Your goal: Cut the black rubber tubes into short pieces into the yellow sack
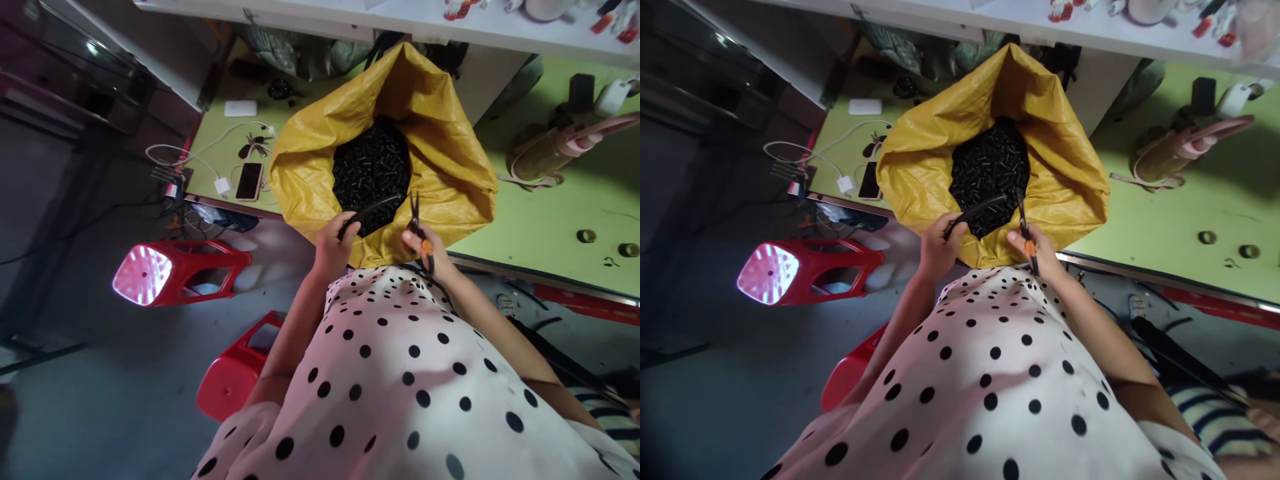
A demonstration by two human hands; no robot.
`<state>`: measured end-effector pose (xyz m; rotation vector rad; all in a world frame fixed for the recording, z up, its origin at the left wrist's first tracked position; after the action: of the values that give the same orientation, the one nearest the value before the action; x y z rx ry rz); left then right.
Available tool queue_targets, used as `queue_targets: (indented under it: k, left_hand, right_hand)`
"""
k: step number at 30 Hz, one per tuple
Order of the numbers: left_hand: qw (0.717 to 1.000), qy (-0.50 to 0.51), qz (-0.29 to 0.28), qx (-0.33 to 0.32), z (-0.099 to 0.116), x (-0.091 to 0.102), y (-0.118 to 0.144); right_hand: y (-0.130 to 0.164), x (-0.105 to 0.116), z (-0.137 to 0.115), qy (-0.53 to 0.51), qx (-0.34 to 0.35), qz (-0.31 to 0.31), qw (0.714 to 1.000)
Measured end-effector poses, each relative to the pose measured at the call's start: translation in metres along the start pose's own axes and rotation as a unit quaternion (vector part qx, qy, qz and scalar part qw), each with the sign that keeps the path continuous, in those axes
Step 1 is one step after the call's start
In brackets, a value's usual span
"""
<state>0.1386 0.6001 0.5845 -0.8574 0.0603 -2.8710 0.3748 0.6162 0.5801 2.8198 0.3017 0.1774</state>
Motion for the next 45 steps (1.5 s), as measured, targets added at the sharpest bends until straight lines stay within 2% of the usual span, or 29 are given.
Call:
queue_targets:
  k: [3,6,10,16,24,27,31,35,40,42,45]
  left_hand:
    - [1.000,-0.015,0.010,-0.005,0.006,0.003,-0.001]
    - [1.000,-0.017,0.001,-0.026,0.012,-0.001,0.002]
    - [0.998,-0.016,-0.009,-0.054,0.015,-0.005,0.006]
    - [0.997,-0.038,-0.011,-0.072,0.010,-0.006,0.009]
    - [0.992,-0.057,-0.087,-0.069,-0.006,0.001,0.003]
    - [0.991,-0.064,-0.098,-0.059,-0.013,0.004,-0.001]
    - [0.992,-0.059,-0.095,-0.059,-0.018,0.006,-0.001]
    - [0.985,-0.092,-0.110,-0.097,-0.018,0.008,0.000]
    - [0.962,-0.113,-0.184,-0.169,-0.011,0.006,-0.002]
    - [0.965,-0.094,-0.186,-0.157,-0.011,0.006,-0.004]
    - [0.978,-0.066,-0.154,-0.122,-0.016,0.005,-0.007]
  right_hand:
    - [0.018,-0.010,0.014,0.013,-0.046,-0.066,0.997]
    - [0.025,-0.021,0.013,0.023,-0.051,-0.088,0.994]
    - [0.023,-0.026,0.006,0.035,-0.065,-0.090,0.993]
    - [0.022,-0.023,0.005,0.069,-0.091,-0.085,0.990]
    - [0.019,-0.025,-0.002,0.062,-0.101,-0.125,0.985]
    - [0.018,-0.025,0.005,0.065,-0.118,-0.106,0.985]
    - [0.017,-0.027,0.012,0.067,-0.091,-0.080,0.990]
    - [0.013,-0.027,0.013,0.057,-0.094,-0.090,0.990]
    - [0.004,-0.023,0.009,0.079,-0.093,-0.142,0.982]
    - [0.003,-0.022,0.009,0.100,-0.093,-0.133,0.982]
    - [0.002,-0.023,0.009,0.128,-0.079,-0.107,0.983]
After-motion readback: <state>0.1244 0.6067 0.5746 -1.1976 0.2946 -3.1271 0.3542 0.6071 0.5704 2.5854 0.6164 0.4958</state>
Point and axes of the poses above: each hand's wrist, its own y-axis away from the middle knuckle, its own x-axis out of the back of the hand, z = x × y, the point moved 4 cm from there along -y, towards the middle knuckle, and after that the axes turned 5 degrees about -y, right-handed, at the moved point
